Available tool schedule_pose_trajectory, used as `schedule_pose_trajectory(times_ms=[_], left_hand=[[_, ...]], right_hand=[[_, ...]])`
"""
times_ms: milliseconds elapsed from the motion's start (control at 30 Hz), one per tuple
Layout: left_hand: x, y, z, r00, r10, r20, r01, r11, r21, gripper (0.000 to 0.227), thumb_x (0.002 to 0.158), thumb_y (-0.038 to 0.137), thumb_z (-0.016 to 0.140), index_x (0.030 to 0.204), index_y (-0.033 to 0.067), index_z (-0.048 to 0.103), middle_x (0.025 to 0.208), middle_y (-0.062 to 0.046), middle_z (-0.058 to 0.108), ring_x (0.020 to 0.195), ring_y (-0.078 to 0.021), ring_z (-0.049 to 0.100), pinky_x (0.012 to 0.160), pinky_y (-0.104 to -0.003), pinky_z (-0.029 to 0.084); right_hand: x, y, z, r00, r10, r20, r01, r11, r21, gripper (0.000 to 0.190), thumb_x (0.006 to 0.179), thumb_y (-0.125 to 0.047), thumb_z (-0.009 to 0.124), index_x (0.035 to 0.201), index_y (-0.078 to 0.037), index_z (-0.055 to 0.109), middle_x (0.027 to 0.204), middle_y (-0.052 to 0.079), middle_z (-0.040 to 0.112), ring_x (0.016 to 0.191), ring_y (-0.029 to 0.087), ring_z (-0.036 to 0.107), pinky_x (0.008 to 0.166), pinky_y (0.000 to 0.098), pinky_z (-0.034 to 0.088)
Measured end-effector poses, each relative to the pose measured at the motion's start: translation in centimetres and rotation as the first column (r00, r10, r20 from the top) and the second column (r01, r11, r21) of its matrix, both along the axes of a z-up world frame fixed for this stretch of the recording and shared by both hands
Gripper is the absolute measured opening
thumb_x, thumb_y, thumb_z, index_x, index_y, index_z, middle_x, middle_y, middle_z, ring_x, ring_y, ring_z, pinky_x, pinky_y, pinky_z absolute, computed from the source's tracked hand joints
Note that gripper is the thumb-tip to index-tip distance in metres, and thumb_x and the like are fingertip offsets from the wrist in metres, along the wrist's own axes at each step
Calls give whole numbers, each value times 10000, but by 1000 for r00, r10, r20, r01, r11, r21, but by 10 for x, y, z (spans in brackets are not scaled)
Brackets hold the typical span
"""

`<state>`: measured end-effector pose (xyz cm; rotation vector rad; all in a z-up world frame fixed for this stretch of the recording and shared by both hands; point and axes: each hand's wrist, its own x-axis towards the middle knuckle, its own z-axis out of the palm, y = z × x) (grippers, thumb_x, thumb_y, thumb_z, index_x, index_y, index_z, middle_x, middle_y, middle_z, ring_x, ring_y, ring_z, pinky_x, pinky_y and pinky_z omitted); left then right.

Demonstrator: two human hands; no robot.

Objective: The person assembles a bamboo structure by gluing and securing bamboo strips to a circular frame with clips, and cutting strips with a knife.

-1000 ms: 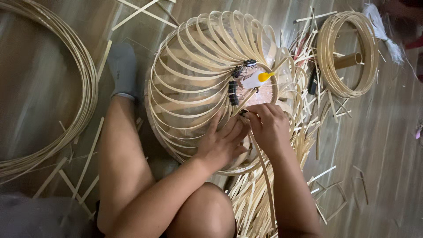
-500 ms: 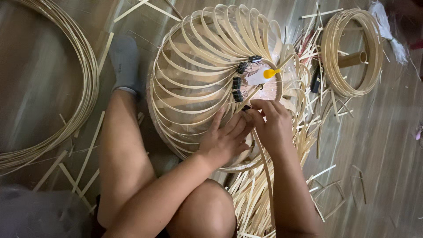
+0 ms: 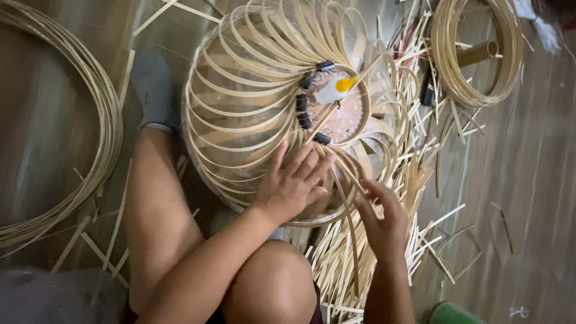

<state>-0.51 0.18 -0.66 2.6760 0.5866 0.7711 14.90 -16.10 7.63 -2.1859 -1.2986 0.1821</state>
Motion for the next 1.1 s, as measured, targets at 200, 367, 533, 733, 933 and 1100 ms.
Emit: schedule_pose_trajectory(times_ms=[200, 367, 533, 733, 933, 1100], left_hand=[[-1, 0, 5, 1000, -3, -15, 2, 999, -40, 742, 962, 499, 616, 1603, 204, 389, 1455, -97, 479, 1477, -248, 361, 1268, -604, 181], [0, 1, 7, 1000, 7, 3, -7, 999, 31, 606, 974, 469, 621, 1507, 203, 512, 1435, -104, 484, 1455, -273, 360, 1242, -615, 178], [0, 1, 3, 999, 18, -28, -17, 998, 53, 555, 944, 524, 607, 1384, 187, 608, 1475, -86, 499, 1477, -267, 345, 1235, -622, 179], [2, -1, -1, 998, 41, -37, -39, 998, 41, 597, 979, 550, 588, 1435, 165, 606, 1493, -88, 502, 1495, -256, 339, 1251, -604, 182], [5, -4, -2, 1000, 21, 2, -20, 998, -52, 628, 967, 545, 584, 1468, 166, 579, 1499, -90, 497, 1490, -237, 343, 1249, -617, 184], [7, -5, -2, 999, 27, 21, -26, 999, -45, 635, 944, 532, 605, 1480, 194, 566, 1479, -83, 488, 1483, -235, 345, 1241, -620, 195]], right_hand=[[0, -5, -4, 991, 1, -136, 5, 999, 45, 393, 890, -58, 776, 1273, -63, 688, 1136, 104, 726, 990, 182, 677, 847, 317, 577], [0, 59, 11, 991, 132, -39, -127, 986, 106, 410, 900, -77, 792, 1288, -48, 662, 1134, 131, 706, 975, 240, 682, 838, 356, 566], [-7, 120, 17, 979, 183, 95, -193, 973, 122, 400, 875, -118, 810, 1243, -45, 672, 1141, 182, 694, 963, 339, 690, 803, 393, 562], [-6, 137, 13, 994, 108, -31, -107, 993, 49, 167, 891, -86, 779, 1046, -43, 733, 949, 124, 734, 807, 279, 727, 700, 353, 568], [-5, 135, 8, 990, 134, 37, -137, 987, 81, 137, 901, -64, 792, 1020, -23, 739, 926, 136, 724, 791, 245, 736, 713, 332, 578], [-5, 134, 6, 990, 122, 69, -128, 987, 95, 143, 903, -49, 792, 1035, -24, 741, 934, 124, 731, 793, 236, 750, 713, 324, 581]])
